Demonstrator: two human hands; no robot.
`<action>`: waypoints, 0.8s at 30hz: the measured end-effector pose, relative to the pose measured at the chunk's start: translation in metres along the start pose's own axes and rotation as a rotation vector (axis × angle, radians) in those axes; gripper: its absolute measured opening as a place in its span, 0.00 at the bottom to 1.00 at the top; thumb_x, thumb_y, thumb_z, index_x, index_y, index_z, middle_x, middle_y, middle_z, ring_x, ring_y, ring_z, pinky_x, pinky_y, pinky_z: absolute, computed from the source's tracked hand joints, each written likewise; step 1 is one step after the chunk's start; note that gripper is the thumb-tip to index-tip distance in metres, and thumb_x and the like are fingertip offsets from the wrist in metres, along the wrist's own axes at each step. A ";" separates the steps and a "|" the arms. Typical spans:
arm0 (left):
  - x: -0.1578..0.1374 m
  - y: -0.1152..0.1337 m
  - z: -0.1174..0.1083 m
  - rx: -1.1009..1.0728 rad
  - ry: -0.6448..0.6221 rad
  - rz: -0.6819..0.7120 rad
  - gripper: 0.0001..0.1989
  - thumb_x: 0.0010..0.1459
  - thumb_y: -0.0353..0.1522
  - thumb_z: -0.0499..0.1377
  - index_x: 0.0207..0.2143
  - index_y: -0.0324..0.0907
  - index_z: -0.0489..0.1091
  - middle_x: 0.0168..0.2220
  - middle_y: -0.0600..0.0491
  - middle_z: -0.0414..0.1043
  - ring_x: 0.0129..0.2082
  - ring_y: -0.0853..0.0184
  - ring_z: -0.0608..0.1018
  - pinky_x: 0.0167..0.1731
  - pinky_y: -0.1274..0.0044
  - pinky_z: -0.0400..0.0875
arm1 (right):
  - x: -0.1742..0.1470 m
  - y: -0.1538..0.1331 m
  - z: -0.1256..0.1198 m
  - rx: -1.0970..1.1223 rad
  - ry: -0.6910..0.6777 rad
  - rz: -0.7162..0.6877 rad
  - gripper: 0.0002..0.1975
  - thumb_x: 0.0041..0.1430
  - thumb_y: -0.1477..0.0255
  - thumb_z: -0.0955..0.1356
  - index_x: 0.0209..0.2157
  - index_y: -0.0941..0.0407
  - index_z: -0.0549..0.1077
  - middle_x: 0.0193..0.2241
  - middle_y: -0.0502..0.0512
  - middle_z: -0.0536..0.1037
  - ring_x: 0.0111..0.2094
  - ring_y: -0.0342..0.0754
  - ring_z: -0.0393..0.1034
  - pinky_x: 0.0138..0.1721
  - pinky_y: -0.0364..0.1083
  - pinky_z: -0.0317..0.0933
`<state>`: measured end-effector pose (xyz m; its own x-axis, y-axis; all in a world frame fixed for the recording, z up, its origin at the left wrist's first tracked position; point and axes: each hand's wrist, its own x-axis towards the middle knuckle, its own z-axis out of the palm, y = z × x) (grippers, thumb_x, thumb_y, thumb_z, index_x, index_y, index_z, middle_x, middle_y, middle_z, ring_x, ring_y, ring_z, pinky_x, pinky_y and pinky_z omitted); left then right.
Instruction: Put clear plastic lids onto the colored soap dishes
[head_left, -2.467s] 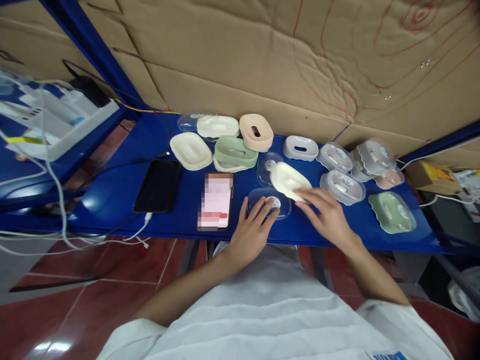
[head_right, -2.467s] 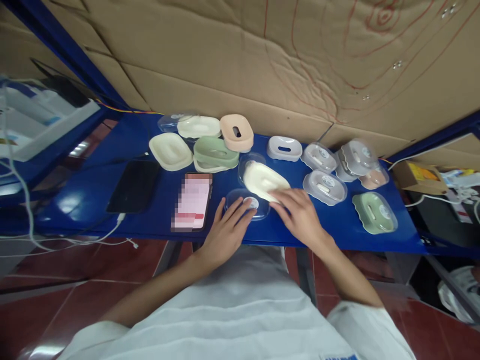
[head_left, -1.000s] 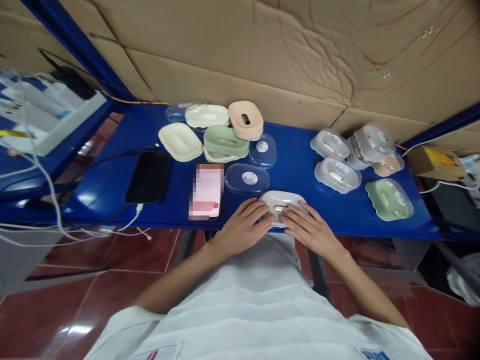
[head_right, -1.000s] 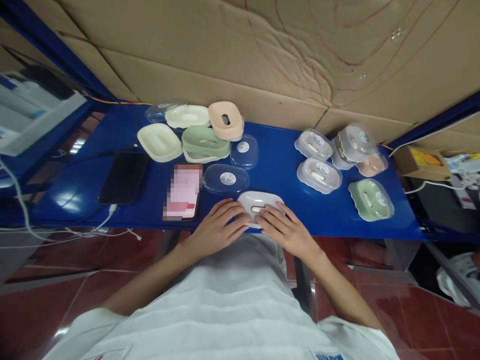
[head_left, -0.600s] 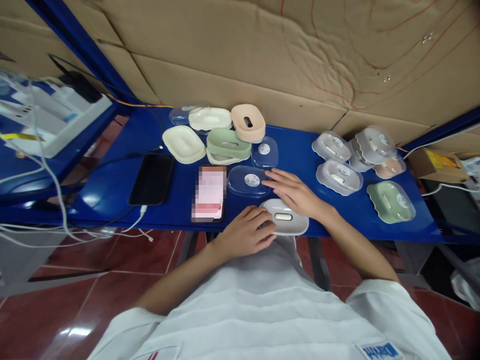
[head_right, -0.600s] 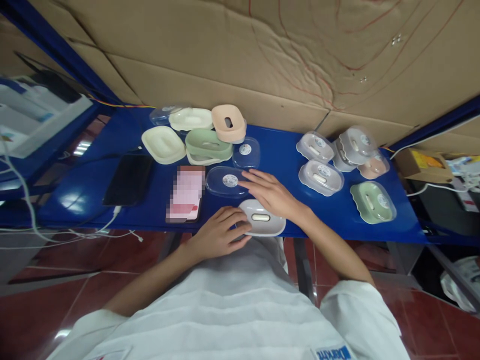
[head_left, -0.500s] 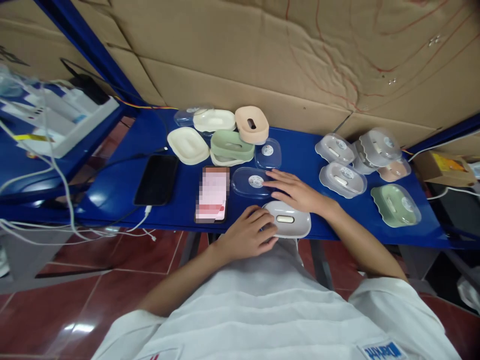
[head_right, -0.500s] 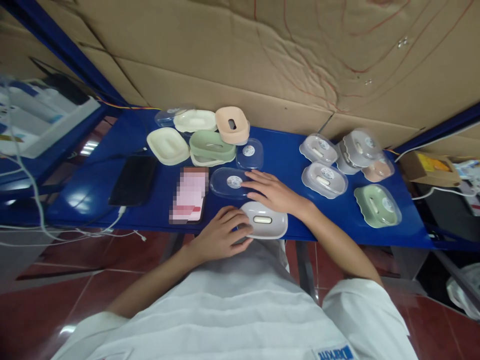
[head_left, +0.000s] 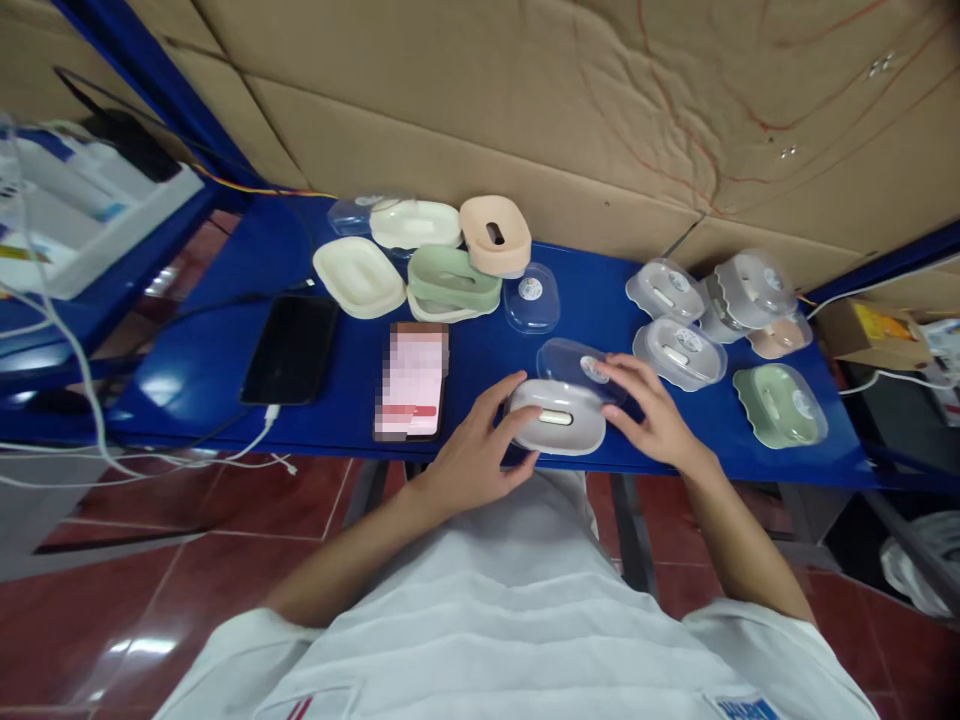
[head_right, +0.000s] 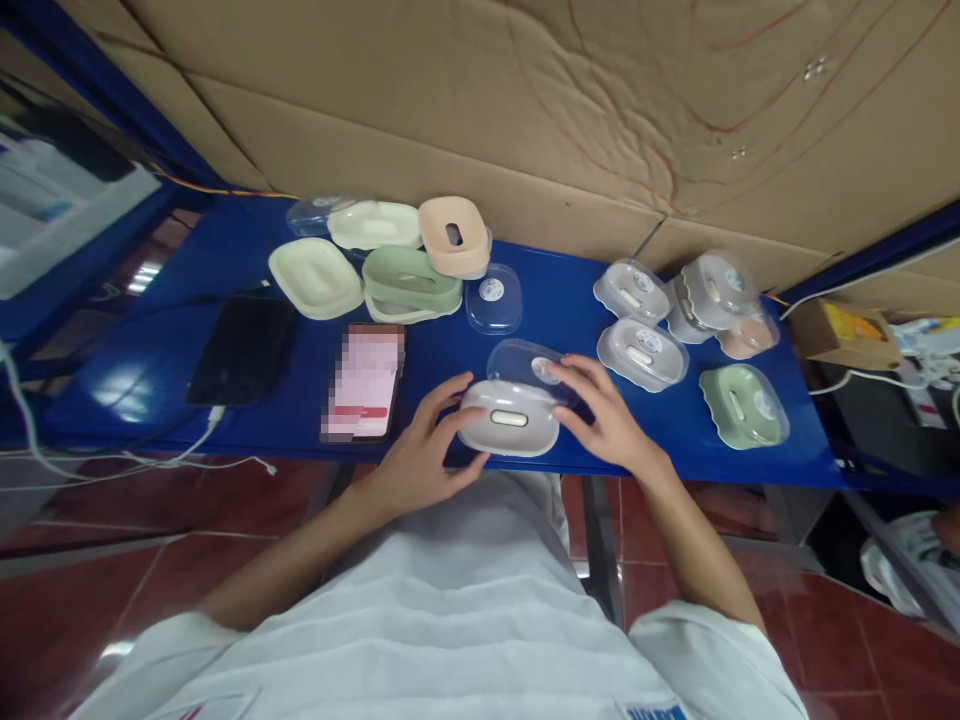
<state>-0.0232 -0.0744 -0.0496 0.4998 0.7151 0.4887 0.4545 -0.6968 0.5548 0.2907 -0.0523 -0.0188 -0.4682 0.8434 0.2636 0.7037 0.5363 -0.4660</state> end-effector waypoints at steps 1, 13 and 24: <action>0.000 0.000 0.001 -0.014 0.000 -0.025 0.30 0.66 0.31 0.65 0.67 0.44 0.60 0.75 0.35 0.51 0.73 0.48 0.66 0.65 0.57 0.74 | -0.005 -0.008 0.001 -0.007 -0.045 -0.027 0.29 0.75 0.63 0.67 0.73 0.46 0.63 0.71 0.64 0.63 0.72 0.62 0.61 0.70 0.65 0.63; -0.004 -0.006 0.006 -0.080 -0.058 -0.115 0.33 0.69 0.35 0.65 0.72 0.46 0.57 0.73 0.38 0.57 0.72 0.51 0.68 0.68 0.59 0.71 | -0.029 -0.037 0.029 -0.283 -0.040 -0.181 0.40 0.69 0.65 0.73 0.76 0.44 0.57 0.76 0.62 0.56 0.78 0.67 0.45 0.72 0.70 0.60; 0.000 -0.002 0.003 -0.041 -0.061 -0.124 0.30 0.73 0.35 0.60 0.73 0.47 0.56 0.75 0.39 0.54 0.74 0.52 0.65 0.70 0.57 0.69 | 0.014 -0.014 0.019 -0.531 0.184 0.203 0.31 0.73 0.60 0.68 0.72 0.54 0.65 0.69 0.72 0.67 0.73 0.74 0.58 0.66 0.72 0.64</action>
<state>-0.0216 -0.0728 -0.0530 0.4862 0.7898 0.3740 0.4858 -0.6000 0.6356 0.2640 -0.0490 -0.0251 -0.2296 0.8971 0.3775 0.9625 0.2669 -0.0488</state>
